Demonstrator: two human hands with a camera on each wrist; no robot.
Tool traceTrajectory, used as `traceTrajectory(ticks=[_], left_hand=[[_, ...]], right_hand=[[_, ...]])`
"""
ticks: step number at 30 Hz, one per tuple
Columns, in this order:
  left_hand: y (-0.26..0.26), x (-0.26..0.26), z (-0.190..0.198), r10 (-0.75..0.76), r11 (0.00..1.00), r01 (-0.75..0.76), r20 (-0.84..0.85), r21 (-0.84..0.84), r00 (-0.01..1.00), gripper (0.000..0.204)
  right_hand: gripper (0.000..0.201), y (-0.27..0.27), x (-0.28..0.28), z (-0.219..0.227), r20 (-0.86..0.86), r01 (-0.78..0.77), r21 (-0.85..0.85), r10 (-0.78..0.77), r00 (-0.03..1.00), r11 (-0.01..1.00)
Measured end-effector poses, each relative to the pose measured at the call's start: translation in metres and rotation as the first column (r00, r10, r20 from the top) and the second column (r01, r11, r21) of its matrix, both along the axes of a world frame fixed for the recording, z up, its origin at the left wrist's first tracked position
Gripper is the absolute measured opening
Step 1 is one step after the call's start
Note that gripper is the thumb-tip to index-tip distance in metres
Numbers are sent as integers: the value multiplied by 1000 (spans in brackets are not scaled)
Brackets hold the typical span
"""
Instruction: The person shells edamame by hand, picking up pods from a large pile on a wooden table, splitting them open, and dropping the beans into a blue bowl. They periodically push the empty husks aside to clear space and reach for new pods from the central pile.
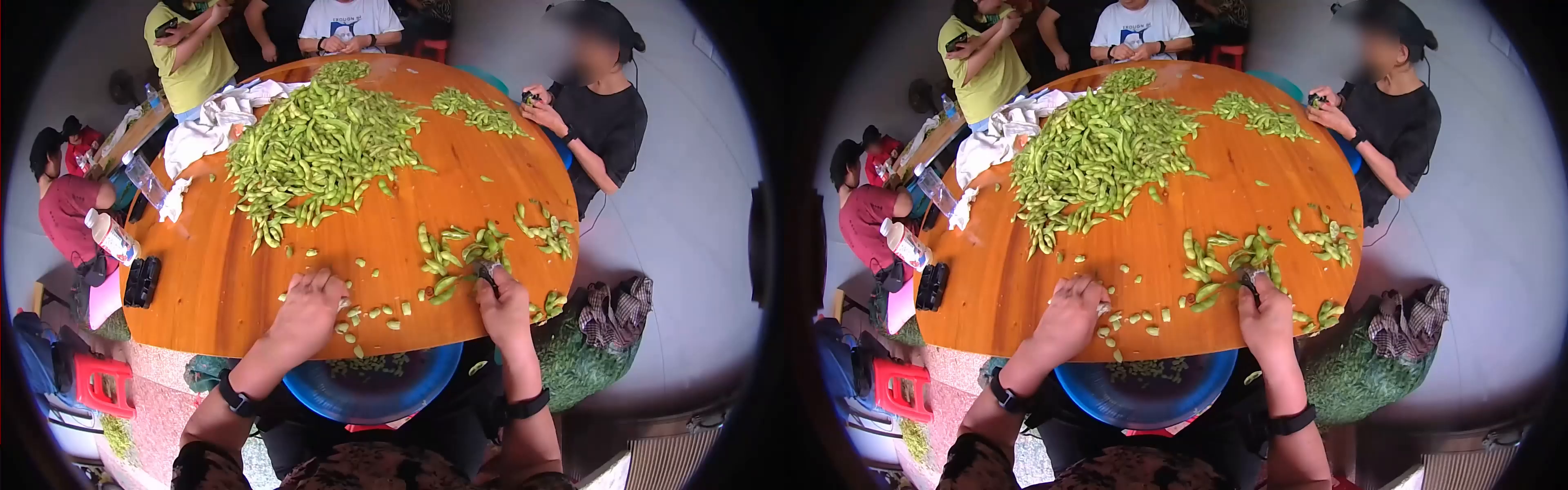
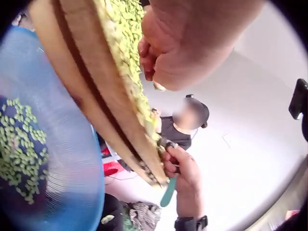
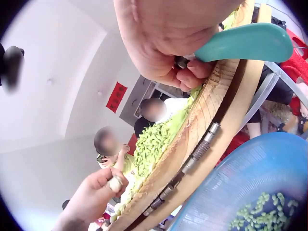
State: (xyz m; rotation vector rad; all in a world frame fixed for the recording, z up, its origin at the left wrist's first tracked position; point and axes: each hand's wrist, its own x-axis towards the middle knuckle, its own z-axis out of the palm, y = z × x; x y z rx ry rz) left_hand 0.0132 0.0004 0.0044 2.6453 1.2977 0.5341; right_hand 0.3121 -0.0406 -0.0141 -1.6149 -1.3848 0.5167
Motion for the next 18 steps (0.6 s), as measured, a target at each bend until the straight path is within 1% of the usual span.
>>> traceTrajectory(ticks=[1,2,4,5,7,8,9,10,11,13,14,15,16,17,18], left_hand=[[0,5,1,-5,999,5,-19,32,1000,21],[-1,14,7,-5,999,5,-19,32,1000,21],[-7,38,31,-7,994,33,232,-106,973,31],[-8,47,37,-5,994,30,233,-105,973,31],[-8,60,44,-102,986,146,404,-80,909,34],[-7,60,42,-102,987,144,405,-75,908,34],[-5,58,36,-170,982,189,335,-23,927,33],[-4,58,29,-235,971,238,260,21,936,33],[-5,61,25,-235,971,238,260,19,937,33],[-9,71,17,-251,963,268,253,-34,934,26],[-9,75,15,-268,957,286,216,-56,939,26],[-8,76,9,-265,958,282,214,-53,940,26],[-8,77,2,-292,955,297,137,-21,947,25],[-8,77,-1,-314,949,314,60,10,948,24],[-13,74,3,-323,945,324,38,-43,946,22]], right_hand=[[11,-1,0,0,-16,-9,50,10,1000,999],[11,-1,1,-1,-16,-9,50,10,1000,999],[16,-1,2,-1,-140,-15,26,19,990,1000],[16,-3,1,2,-139,-18,28,21,990,999],[19,-8,-2,13,80,7,17,-8,997,1000],[19,-10,-7,16,184,-16,59,4,983,998],[20,-12,-14,18,285,-39,98,9,958,994],[19,-11,-21,18,286,-76,130,36,958,989],[21,-12,-26,21,339,-129,65,100,935,989],[19,-11,-39,19,453,-195,68,144,880,978],[19,-8,-38,18,452,-200,71,147,880,977],[18,-5,-35,16,512,-172,53,121,850,984],[17,-2,-31,17,572,-143,37,96,815,989],[14,-2,-26,23,611,-37,14,20,791,999],[16,0,-15,20,618,5,18,-15,786,1000]])
